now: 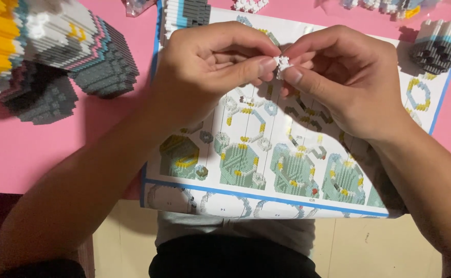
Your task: Assembling a complex model using small interlocking plastic toy blocks on a table.
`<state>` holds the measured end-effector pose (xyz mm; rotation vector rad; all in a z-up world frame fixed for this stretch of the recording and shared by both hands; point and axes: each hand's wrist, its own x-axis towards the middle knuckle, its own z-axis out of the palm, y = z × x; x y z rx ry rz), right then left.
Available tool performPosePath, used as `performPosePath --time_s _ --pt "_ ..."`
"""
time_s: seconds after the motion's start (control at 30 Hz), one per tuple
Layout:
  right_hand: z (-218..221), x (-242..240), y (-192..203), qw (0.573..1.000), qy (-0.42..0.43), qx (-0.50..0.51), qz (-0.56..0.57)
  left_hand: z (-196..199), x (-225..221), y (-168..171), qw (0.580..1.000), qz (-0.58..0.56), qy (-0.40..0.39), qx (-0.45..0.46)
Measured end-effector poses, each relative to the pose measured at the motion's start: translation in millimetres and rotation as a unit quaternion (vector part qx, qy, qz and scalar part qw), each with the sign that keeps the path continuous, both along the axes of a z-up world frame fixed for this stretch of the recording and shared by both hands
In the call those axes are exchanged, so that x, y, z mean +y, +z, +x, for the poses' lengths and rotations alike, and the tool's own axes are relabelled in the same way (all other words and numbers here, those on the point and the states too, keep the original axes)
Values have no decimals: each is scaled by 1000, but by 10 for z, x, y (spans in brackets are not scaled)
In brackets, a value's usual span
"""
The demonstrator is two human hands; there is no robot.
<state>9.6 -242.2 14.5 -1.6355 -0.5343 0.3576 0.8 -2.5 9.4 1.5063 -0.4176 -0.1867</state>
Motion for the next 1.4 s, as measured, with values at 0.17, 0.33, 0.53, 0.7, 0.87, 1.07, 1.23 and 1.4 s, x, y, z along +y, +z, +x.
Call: performPosePath --time_s 0.17,0.33,0.53,0.7,0.87,1.07,1.23,1.4 --pt "-7 4 15 1000 0 9 -4 -12 -7 38 1000 16 9 7" --pt "-7 -3 -4 1000 -2 5 -3 -8 -2 32 999 29 16 23" --pt "-5 1 -9 1000 -1 -1 -5 -14 -17 13 999 28 20 28" --pt "-27 10 -9 1000 -4 -12 -9 -21 -9 62 998 56 23 17" --pt "-47 22 -6 1000 -12 -14 -12 -29 -2 80 997 69 16 13" --pt "-41 21 13 1000 -2 -26 -14 -39 -2 84 998 67 12 6" --pt "-51 23 16 1000 -7 -20 -14 -52 3 109 995 93 22 5" --pt "-52 23 1 1000 -5 -13 -7 -58 -19 89 995 97 34 21"
